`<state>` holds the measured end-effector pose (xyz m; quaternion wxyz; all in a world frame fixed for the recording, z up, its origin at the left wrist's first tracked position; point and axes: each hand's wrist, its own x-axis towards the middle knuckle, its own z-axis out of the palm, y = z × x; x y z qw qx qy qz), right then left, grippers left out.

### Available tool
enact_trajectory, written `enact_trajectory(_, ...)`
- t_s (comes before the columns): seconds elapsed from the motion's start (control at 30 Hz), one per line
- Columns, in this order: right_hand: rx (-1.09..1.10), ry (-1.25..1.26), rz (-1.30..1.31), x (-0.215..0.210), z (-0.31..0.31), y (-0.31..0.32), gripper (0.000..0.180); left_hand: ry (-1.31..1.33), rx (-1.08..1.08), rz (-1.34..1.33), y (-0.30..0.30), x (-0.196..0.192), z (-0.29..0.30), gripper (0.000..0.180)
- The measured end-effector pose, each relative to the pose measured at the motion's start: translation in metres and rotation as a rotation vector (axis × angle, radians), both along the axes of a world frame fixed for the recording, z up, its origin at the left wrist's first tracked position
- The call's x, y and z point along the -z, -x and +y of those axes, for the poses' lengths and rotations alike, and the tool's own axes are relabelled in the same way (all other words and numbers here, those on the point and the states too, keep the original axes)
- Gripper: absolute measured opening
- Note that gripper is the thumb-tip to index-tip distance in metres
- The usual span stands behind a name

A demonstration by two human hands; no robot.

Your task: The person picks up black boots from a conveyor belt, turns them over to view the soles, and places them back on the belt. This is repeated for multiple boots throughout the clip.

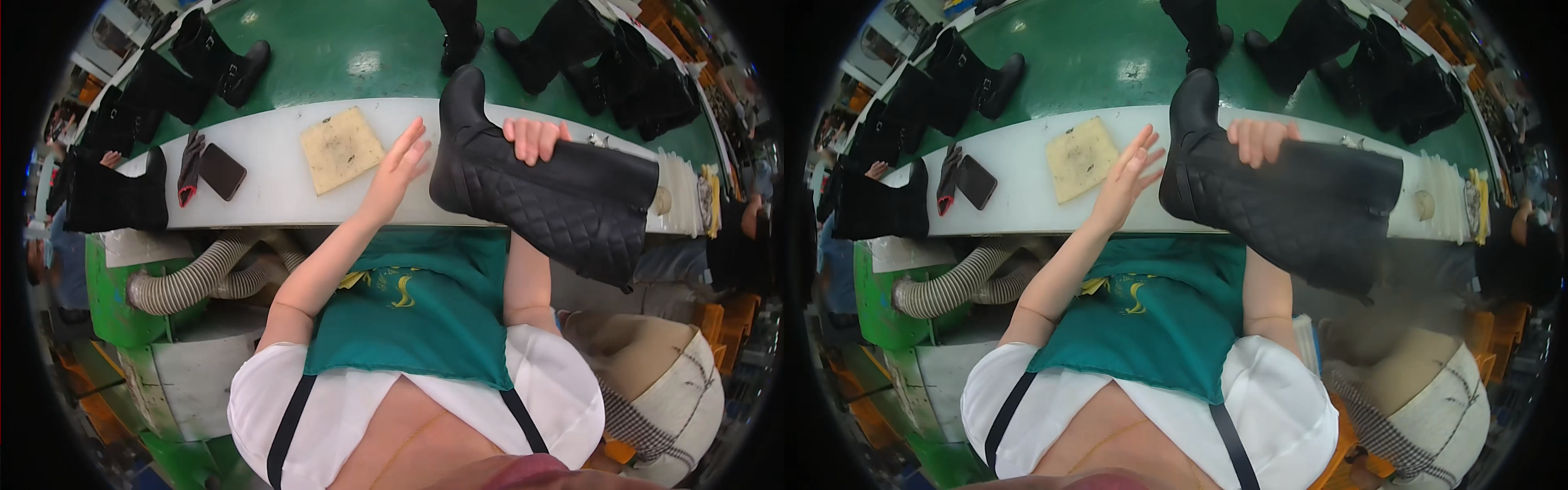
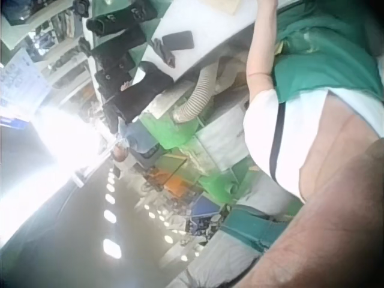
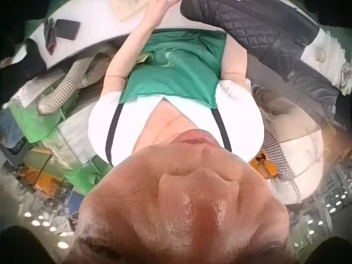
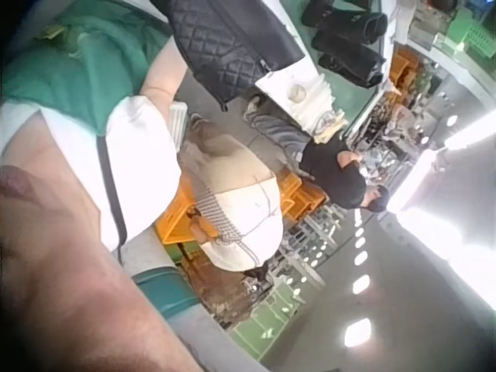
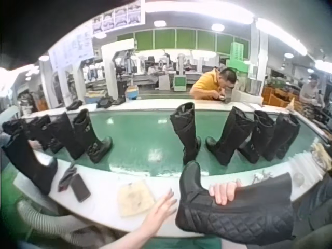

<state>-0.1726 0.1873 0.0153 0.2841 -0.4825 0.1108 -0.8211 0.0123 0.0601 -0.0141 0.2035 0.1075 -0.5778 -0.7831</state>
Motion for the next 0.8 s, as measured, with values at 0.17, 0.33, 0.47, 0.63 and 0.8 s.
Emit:
enact_trajectory(0.17, -0.164, 0.159, -0.042, -0.027, 0.01, -0.022, 0.052, -0.367, 0.271, 0.067, 0.014, -0.02, 0.004, 0.077)
enact_trajectory(0.33, -0.297, 0.128, 0.198, -0.031, 0.003, -0.022, 0.051, -0.435, 0.191, 0.095, 0.013, -0.026, 0.005, 0.076)
enact_trajectory(0.47, 0.065, -0.107, -0.286, -0.018, 0.007, -0.061, 0.044, -0.531, 0.051, 0.11, 0.007, -0.037, -0.002, 0.074)
enact_trajectory(0.63, 0.069, -0.165, -0.648, 0.024, 0.034, -0.082, 0.059, -0.419, -0.015, 0.277, 0.014, -0.049, -0.022, 0.073)
enact_trajectory(0.8, 0.326, -0.241, -0.681, 0.023, 0.022, -0.08, 0.06, -0.302, -0.144, 0.274, 0.031, -0.059, -0.001, 0.089)
